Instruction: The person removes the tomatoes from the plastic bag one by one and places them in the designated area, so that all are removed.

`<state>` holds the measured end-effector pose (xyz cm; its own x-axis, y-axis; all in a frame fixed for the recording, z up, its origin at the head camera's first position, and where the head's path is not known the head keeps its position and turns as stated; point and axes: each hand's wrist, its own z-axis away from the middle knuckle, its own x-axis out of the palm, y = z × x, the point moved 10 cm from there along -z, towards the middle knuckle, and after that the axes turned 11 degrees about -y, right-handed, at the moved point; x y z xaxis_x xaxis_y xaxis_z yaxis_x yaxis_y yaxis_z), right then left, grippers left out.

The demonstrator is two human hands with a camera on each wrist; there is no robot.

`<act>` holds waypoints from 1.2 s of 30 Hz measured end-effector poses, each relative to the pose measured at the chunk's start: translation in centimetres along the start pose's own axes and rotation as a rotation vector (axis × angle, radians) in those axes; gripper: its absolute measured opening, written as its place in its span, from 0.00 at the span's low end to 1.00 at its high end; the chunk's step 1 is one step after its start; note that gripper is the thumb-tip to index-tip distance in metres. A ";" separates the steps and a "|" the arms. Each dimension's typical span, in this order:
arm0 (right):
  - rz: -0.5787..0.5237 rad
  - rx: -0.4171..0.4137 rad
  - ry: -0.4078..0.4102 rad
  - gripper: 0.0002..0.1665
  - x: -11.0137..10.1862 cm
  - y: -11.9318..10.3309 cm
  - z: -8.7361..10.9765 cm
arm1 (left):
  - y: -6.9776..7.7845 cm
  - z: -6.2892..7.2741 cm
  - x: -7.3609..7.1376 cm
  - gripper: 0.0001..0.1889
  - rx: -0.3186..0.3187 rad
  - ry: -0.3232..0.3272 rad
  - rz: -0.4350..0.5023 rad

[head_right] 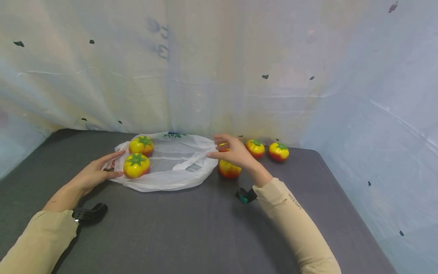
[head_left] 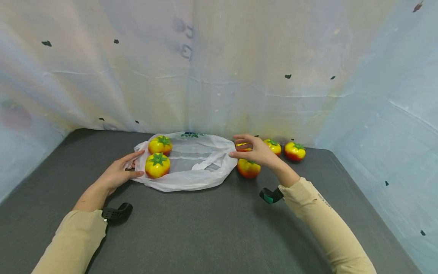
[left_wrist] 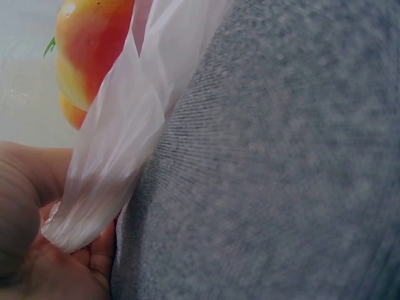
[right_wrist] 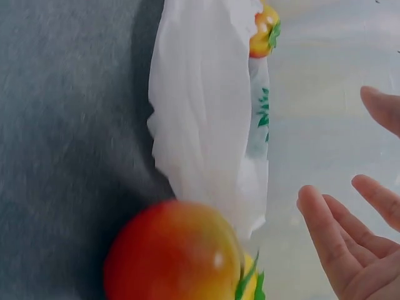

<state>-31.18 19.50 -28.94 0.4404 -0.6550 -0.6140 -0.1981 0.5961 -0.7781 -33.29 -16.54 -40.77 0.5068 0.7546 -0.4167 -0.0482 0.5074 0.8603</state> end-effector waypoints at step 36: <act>-0.093 -0.149 -0.111 0.32 7.3 -4.7 -5.3 | 0.2 0.4 0.2 0.46 -0.024 -0.011 0.022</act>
<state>-31.64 9.48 -30.46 0.5554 -0.6438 -0.5263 -0.2753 0.4549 -0.8469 -32.80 -16.45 -40.58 0.5148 0.7612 -0.3944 -0.0804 0.5008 0.8618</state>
